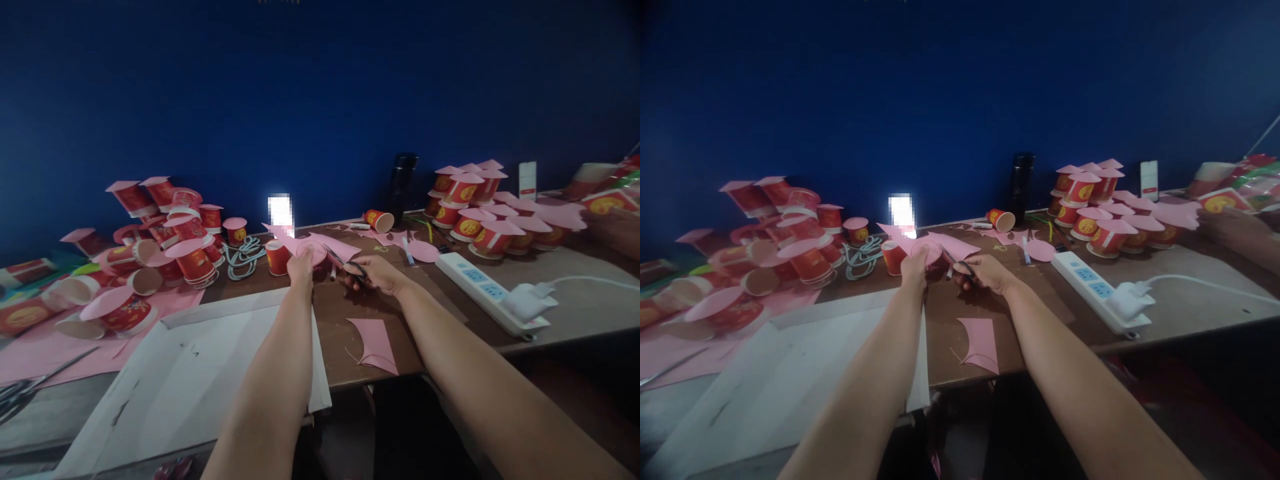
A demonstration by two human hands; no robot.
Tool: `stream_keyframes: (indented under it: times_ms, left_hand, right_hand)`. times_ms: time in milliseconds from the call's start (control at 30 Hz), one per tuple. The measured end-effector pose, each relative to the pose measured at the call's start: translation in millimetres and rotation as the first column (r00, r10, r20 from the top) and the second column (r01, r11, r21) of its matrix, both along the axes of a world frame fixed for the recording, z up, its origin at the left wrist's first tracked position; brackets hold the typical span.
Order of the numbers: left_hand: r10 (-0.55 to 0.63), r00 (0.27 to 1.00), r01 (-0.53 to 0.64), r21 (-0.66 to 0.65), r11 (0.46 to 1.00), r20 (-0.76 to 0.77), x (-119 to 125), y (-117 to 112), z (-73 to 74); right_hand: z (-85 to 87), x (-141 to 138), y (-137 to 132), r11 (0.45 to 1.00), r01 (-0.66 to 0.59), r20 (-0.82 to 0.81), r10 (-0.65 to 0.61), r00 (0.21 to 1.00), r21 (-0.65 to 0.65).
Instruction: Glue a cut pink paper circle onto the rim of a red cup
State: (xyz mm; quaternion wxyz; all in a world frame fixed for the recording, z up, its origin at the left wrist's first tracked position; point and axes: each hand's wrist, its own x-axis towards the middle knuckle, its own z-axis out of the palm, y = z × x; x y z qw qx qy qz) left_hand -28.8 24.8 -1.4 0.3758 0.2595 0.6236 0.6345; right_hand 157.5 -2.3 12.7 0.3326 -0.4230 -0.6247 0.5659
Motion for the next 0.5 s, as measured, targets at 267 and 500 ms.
stream_keyframes:
  times_ms: [267, 500]
  left_hand:
    - [0.036, 0.999, -0.036, 0.013, 0.999, -0.017, -1.5, -1.6, 1.7]
    - [-0.078, 0.989, 0.083, 0.038, 0.996, -0.126, 0.4, -2.5, 1.4]
  right_hand:
    - [3.6, 0.8, -1.8, 0.999, -0.037, 0.020, 0.037, 0.999, -0.009]
    - [1.9, 1.4, 0.7, 0.999, -0.001, -0.014, 0.001, 1.000, -0.038]
